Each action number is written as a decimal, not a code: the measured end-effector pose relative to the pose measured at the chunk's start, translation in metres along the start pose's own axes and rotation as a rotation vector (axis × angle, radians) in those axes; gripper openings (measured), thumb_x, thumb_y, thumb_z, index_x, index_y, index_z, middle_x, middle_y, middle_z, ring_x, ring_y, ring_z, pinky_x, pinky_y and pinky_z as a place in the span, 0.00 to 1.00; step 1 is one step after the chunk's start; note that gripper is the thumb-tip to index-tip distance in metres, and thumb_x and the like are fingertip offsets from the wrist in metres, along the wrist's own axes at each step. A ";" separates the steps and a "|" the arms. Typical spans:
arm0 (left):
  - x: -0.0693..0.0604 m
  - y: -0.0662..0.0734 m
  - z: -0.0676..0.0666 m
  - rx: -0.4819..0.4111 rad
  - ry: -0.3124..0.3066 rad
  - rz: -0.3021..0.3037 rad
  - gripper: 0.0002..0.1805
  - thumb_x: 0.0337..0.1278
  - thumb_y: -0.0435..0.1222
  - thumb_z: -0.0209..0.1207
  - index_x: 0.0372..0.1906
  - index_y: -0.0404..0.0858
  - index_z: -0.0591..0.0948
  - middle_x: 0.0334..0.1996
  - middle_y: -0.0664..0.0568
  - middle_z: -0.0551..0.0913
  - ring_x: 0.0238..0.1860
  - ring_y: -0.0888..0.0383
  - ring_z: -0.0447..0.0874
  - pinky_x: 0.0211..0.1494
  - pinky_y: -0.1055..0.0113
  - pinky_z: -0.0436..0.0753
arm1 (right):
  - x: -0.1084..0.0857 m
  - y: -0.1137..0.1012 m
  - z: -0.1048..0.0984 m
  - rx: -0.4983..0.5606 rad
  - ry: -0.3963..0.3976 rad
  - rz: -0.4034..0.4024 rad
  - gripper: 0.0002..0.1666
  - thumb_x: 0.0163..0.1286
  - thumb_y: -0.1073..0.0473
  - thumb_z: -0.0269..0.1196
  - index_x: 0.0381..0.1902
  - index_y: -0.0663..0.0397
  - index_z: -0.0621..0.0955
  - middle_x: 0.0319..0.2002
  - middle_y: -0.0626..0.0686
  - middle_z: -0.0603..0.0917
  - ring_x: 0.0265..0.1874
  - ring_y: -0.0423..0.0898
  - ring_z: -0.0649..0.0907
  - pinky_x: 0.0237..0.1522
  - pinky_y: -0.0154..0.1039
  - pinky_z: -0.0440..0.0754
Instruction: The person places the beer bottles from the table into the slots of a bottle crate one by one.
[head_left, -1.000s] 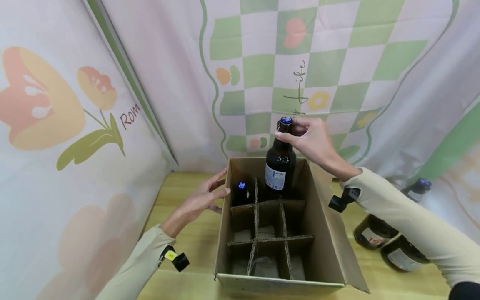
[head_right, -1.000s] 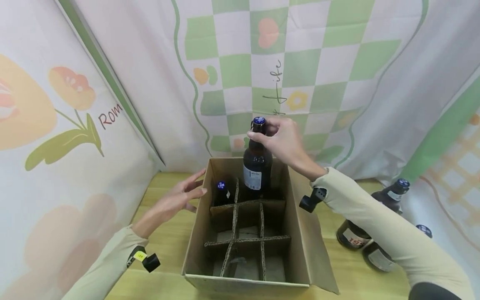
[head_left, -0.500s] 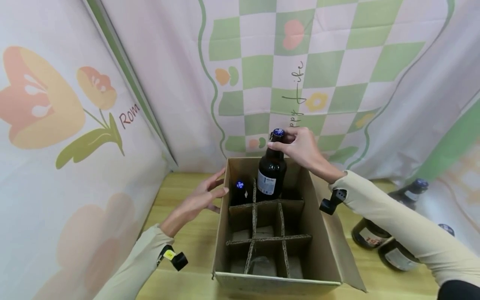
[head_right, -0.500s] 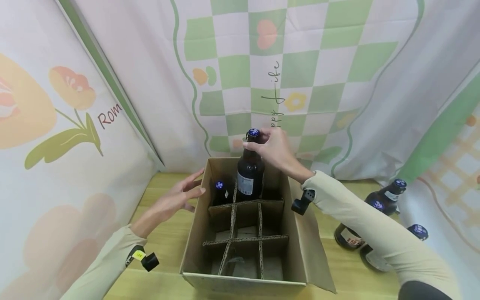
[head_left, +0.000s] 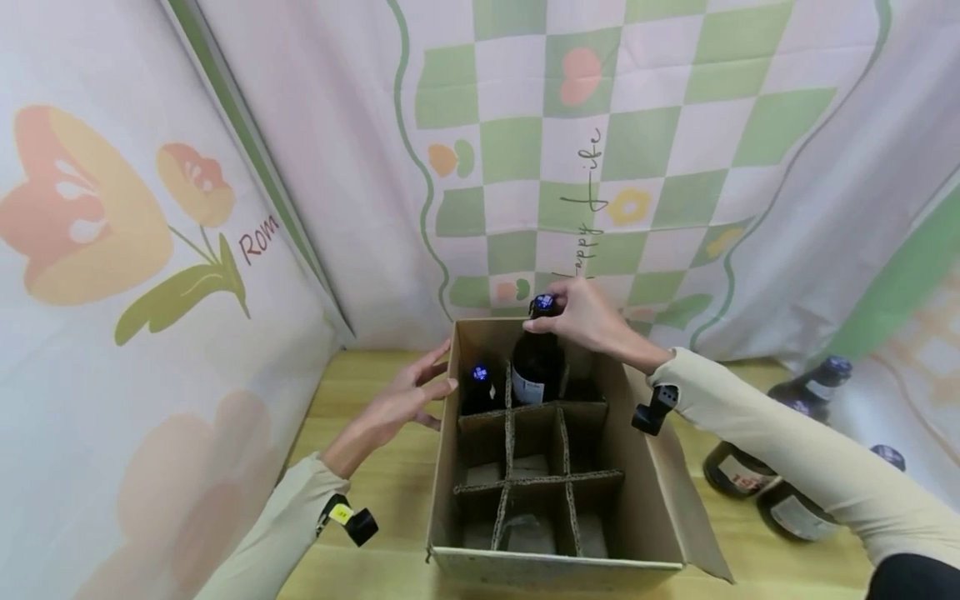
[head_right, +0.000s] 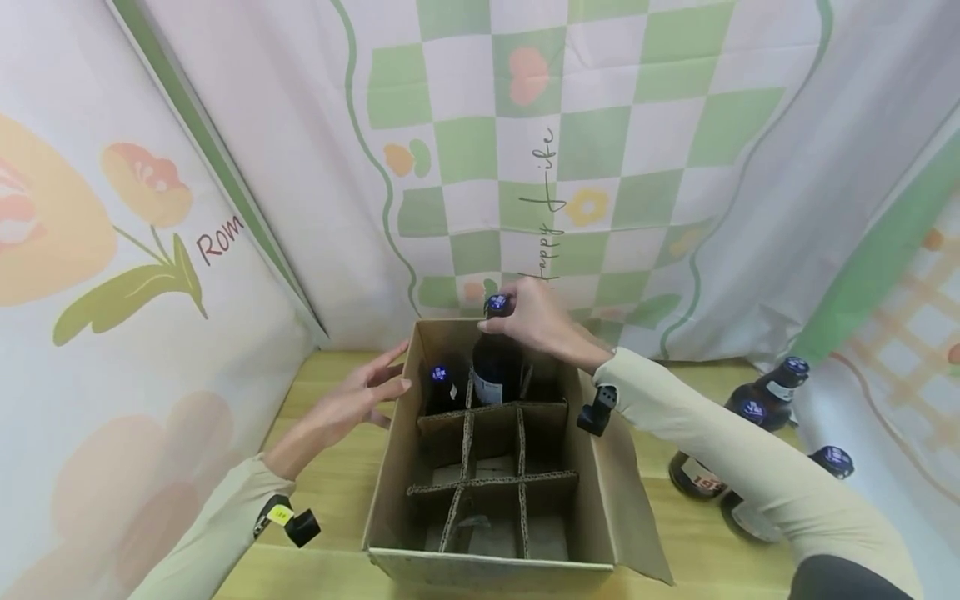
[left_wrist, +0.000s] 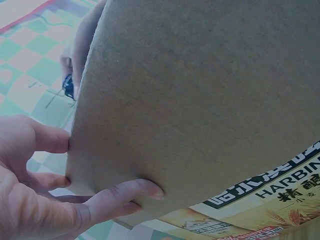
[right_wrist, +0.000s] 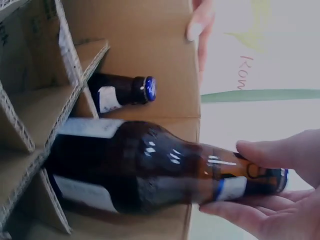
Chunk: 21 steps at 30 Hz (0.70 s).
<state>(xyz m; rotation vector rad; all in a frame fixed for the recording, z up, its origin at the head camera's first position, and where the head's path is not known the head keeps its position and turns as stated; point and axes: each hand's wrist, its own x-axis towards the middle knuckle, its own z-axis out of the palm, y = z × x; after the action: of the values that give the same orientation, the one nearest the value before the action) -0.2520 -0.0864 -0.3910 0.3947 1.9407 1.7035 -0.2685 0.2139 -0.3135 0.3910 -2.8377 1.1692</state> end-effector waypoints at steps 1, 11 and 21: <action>0.000 -0.001 0.000 -0.002 -0.001 0.001 0.45 0.75 0.35 0.57 0.86 0.53 0.47 0.85 0.38 0.46 0.76 0.31 0.64 0.39 0.59 0.92 | 0.000 0.000 0.001 -0.019 -0.020 -0.013 0.14 0.65 0.56 0.76 0.38 0.61 0.84 0.25 0.54 0.86 0.17 0.41 0.73 0.17 0.31 0.70; -0.001 0.002 0.001 0.001 0.003 0.016 0.45 0.75 0.35 0.56 0.86 0.53 0.47 0.85 0.38 0.46 0.76 0.31 0.64 0.41 0.56 0.92 | 0.014 -0.011 0.005 -0.189 -0.148 -0.119 0.28 0.58 0.60 0.79 0.15 0.49 0.70 0.15 0.43 0.69 0.14 0.37 0.65 0.16 0.28 0.63; -0.002 0.002 -0.001 -0.011 0.002 0.006 0.44 0.75 0.35 0.57 0.86 0.53 0.48 0.85 0.39 0.47 0.76 0.32 0.64 0.39 0.58 0.92 | 0.024 -0.007 0.016 -0.302 -0.324 -0.042 0.32 0.60 0.62 0.79 0.12 0.48 0.66 0.09 0.43 0.68 0.11 0.39 0.79 0.18 0.30 0.79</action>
<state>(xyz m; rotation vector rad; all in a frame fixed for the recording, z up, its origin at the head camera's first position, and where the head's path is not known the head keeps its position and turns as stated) -0.2513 -0.0875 -0.3892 0.3956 1.9325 1.7187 -0.2892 0.1928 -0.3168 0.6677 -3.1919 0.7050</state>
